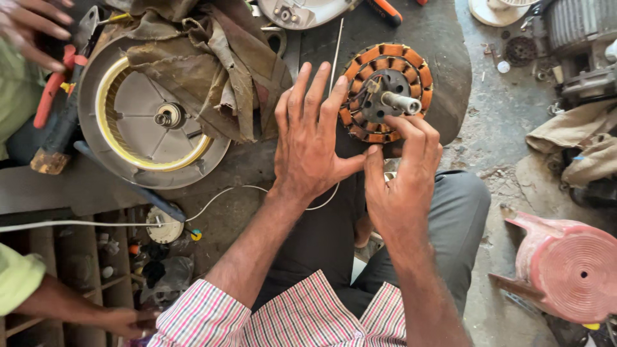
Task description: The person disassembles a small electric motor by removing the end cap and rotor. They then use pliers to adjust components and connect red wires to the stator windings.
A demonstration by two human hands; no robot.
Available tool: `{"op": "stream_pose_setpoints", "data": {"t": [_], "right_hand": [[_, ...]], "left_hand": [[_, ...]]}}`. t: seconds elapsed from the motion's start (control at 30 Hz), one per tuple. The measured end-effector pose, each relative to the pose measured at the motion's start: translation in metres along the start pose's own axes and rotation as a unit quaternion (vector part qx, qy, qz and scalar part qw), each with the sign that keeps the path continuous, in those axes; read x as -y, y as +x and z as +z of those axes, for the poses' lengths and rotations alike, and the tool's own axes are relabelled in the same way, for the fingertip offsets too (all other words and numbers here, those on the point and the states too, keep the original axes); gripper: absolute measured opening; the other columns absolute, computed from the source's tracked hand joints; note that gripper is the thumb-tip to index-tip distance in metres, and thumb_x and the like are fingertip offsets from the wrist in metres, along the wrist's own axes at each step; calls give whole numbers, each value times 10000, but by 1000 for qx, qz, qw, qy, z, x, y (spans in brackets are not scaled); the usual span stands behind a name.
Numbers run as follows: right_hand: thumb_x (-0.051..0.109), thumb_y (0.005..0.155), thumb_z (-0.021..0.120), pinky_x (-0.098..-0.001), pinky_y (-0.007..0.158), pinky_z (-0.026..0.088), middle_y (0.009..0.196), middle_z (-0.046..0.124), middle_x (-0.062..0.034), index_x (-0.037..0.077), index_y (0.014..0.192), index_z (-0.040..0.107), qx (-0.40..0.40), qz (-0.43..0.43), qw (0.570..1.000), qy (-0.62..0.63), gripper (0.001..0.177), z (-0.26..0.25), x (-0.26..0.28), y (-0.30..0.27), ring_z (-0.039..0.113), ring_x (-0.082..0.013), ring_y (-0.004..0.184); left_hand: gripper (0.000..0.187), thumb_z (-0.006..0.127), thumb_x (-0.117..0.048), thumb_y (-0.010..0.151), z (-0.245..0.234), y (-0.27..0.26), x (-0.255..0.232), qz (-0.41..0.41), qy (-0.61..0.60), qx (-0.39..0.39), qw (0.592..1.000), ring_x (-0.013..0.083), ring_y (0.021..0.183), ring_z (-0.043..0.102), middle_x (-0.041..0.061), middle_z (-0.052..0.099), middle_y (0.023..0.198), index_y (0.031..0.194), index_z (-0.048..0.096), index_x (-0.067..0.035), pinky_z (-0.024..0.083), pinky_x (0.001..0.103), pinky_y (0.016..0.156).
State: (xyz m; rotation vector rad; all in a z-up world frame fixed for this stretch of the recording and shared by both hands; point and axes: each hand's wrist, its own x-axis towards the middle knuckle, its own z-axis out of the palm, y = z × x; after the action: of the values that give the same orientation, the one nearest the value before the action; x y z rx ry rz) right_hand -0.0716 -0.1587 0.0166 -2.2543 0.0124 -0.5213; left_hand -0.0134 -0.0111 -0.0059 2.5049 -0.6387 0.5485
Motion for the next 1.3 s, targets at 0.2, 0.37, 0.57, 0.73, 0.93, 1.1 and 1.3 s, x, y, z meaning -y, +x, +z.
{"op": "stream_pose_setpoints", "data": {"t": [0.2,0.37,0.57,0.73,0.93,1.1,1.3], "right_hand": [[97,1075,605,-360,975,552,1337,593,-120,44,1320,588,-63,120,957,257,251,0,-12,-10,587,-239,1229],[89,1030,584,-289,712,566,1111,650,-74,65,1224,590,-178,310,833,423,196,7,-44,-32,660,-152,923],[156,910,652,-271,541,541,966,750,-32,35,1133,683,75,378,874,297,255,54,-48,-69,659,-108,764],[270,917,744,-257,607,542,797,761,-52,9,1000,769,101,392,895,189,275,76,-39,-74,666,-102,666],[288,955,707,-266,595,529,773,748,-65,-2,960,778,82,384,896,208,298,89,-43,-75,646,-106,641],[285,956,698,-260,596,544,801,740,-48,-1,977,765,90,377,885,257,294,93,-51,-74,643,-88,656],[246,943,674,-253,583,526,827,730,-41,23,1059,758,74,368,901,216,265,68,-53,-59,636,-104,636]], "left_hand": [[1026,874,-535,839,-3,2,0,4,-13,3,1000,399,1563,270,194,329,1645,1579,354,-51,252,577,1251],[881,882,-509,859,-3,0,5,-23,-70,-36,997,370,1552,324,174,408,1597,1517,480,-83,257,549,1270],[706,838,-471,930,-3,1,3,-42,-72,-50,995,357,1547,348,163,432,1592,1485,570,-127,260,527,1286],[663,816,-443,943,-6,0,1,-37,-66,-52,996,354,1526,349,171,441,1578,1488,584,-145,257,528,1281],[621,805,-419,931,-5,1,-1,-43,-62,-63,995,350,1508,369,172,466,1550,1443,610,-126,267,529,1269],[656,822,-438,905,-5,2,-1,-46,-63,-65,995,364,1491,374,182,471,1532,1413,608,-84,268,535,1252],[682,831,-418,895,-6,2,0,-32,-66,-65,995,345,1495,386,175,466,1538,1449,583,-109,279,527,1241]]}}
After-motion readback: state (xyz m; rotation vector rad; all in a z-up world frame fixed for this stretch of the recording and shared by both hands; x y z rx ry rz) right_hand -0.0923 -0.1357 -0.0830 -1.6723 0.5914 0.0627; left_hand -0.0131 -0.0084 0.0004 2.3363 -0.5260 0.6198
